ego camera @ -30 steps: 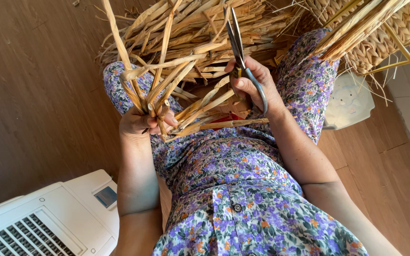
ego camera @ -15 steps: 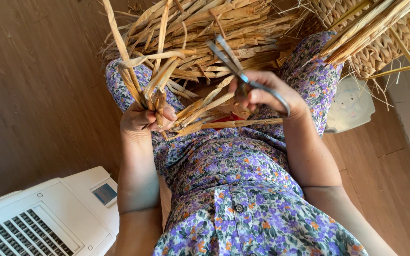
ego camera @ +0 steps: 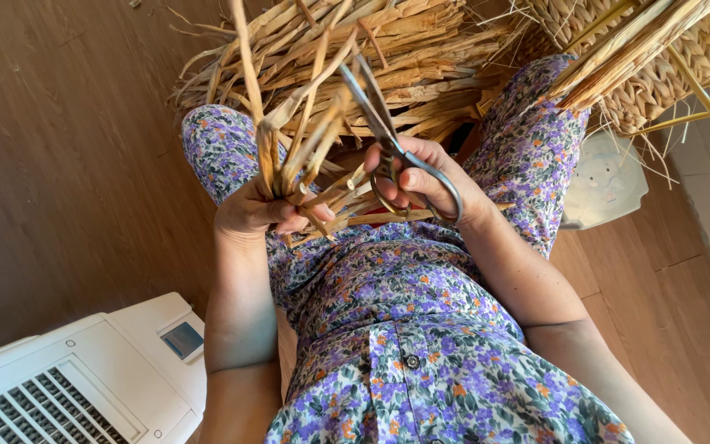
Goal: The person sits cross-legged on a small red stool and uses shears to trim the ends of dried plant strips. They repeatedly gather bundles of strips, align them, and cut the ends to a uniform length, placing the trimmed pieces back into a pile on the floor.
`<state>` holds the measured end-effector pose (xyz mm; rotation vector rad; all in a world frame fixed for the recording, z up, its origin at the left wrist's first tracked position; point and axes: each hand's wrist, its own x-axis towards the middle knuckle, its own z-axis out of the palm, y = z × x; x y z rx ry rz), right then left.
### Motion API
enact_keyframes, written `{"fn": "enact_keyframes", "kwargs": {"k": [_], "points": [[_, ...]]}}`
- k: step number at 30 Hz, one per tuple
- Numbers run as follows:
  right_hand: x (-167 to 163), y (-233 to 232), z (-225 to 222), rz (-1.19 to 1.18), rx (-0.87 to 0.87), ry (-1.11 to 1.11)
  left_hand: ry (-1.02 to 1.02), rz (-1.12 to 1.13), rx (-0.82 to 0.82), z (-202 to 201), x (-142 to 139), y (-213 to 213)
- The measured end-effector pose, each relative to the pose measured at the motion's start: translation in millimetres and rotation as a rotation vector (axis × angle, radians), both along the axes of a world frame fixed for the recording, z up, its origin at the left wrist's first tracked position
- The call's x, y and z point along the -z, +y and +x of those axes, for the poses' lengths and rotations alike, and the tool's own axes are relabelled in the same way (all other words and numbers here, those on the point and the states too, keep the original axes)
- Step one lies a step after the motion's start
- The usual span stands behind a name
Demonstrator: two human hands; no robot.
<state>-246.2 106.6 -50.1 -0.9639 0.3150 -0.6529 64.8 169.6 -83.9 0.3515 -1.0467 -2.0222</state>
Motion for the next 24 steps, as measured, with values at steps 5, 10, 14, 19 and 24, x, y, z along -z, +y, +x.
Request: {"fn": "enact_keyframes", "kwargs": {"k": [5, 10, 14, 19, 24], "points": [[-3, 4, 4, -0.137, 0.137, 0.059, -0.092, -0.026, 0.039, -5, -12, -2], [-4, -3, -3, -0.155, 0.082, 0.101, -0.120, -0.031, 0.058, -7, -13, -4], [-6, -19, -22, -0.173, -0.193, 0.081, -0.082, 0.005, 0.022, -5, -13, -4], [-2, -15, -18, -0.167, -0.181, 0.127, -0.163, -0.046, 0.092, -13, -21, -10], [-2, -4, -2, -0.050, 0.082, 0.030, -0.243, -0.084, 0.178, -21, -34, -13]]}}
